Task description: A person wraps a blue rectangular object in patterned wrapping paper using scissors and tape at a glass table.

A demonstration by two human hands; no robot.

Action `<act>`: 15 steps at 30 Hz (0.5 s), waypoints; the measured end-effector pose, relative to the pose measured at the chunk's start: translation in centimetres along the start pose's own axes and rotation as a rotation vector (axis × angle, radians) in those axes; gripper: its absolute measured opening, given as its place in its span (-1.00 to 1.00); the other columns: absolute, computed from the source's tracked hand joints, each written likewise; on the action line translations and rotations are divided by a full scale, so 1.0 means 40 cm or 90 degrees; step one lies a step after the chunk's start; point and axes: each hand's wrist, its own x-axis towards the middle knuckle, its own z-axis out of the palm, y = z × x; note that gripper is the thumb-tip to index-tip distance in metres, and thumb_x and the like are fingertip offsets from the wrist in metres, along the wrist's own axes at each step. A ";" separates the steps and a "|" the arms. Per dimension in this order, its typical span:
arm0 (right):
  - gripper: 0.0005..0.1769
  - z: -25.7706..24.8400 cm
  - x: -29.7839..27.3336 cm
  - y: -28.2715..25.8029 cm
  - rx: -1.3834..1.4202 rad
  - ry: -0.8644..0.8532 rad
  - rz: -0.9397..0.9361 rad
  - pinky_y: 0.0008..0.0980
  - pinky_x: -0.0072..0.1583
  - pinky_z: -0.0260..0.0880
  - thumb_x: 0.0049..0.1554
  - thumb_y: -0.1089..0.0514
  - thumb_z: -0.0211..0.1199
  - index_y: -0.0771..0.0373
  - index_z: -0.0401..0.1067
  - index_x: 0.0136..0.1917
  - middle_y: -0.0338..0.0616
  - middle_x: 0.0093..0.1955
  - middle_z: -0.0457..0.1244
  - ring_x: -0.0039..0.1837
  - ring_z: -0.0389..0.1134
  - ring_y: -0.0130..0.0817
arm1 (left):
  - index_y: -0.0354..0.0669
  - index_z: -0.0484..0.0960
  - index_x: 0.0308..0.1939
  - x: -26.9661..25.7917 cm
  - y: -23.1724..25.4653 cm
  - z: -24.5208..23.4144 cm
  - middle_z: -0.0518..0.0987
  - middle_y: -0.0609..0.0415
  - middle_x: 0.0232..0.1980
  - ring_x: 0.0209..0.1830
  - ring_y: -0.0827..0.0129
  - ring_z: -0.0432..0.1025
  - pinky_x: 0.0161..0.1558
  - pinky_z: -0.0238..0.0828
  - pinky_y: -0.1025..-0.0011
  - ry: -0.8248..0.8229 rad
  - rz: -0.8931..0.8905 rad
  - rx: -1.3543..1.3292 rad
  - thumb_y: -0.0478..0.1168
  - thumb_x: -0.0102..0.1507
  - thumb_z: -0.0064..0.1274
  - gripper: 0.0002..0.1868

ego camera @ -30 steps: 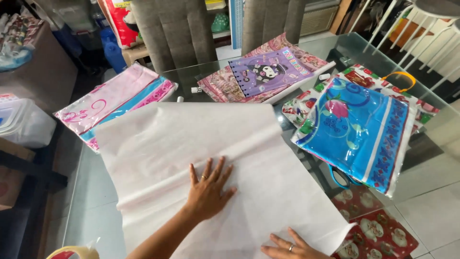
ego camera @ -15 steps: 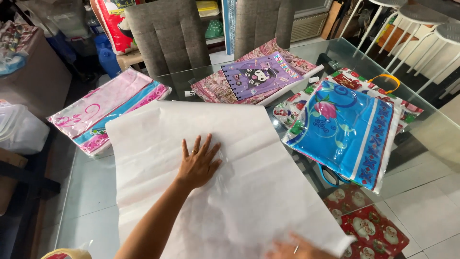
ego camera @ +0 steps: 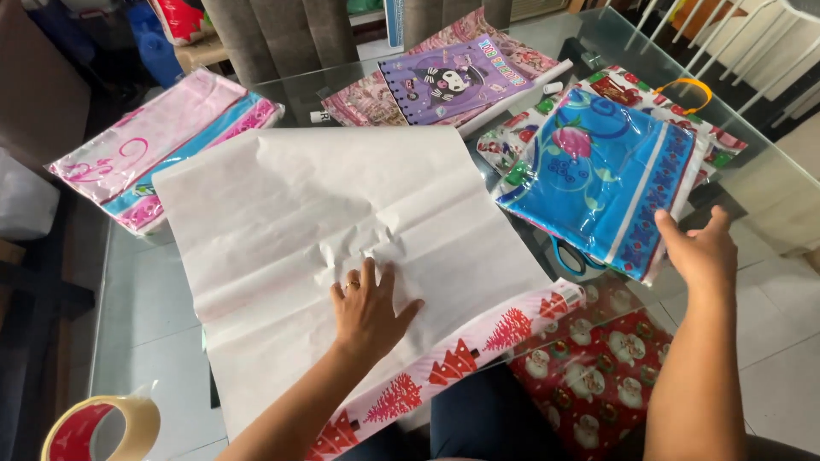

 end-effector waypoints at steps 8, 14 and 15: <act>-0.48 0.086 0.149 0.096 0.450 -0.209 0.188 -0.27 0.22 0.46 0.09 -0.09 0.37 -0.07 0.40 0.31 -0.33 0.22 0.38 0.20 0.42 -0.46 | 0.15 -0.22 0.65 -0.070 0.049 -0.065 -0.42 -0.31 0.68 0.64 -0.38 -0.41 0.36 -0.30 -0.57 -0.210 -0.001 0.051 0.77 -0.05 0.04 0.44; -0.45 0.081 0.151 0.100 0.544 -0.245 0.093 -0.22 0.24 0.47 0.11 -0.04 0.24 -0.19 0.37 0.38 -0.37 0.23 0.37 0.19 0.42 -0.41 | 0.09 -0.16 0.63 -0.090 0.041 0.009 -0.37 -0.03 0.70 0.61 -0.42 -0.54 0.34 -0.61 -0.65 -0.086 0.038 0.012 0.76 0.03 -0.24 0.32; -0.45 0.082 0.148 0.095 0.541 -0.253 0.088 -0.22 0.24 0.47 0.11 -0.04 0.24 -0.19 0.37 0.38 -0.37 0.23 0.37 0.19 0.42 -0.41 | 0.09 -0.16 0.63 -0.093 0.042 0.010 -0.37 -0.03 0.70 0.61 -0.42 -0.54 0.34 -0.61 -0.65 -0.083 0.029 0.010 0.76 0.03 -0.24 0.32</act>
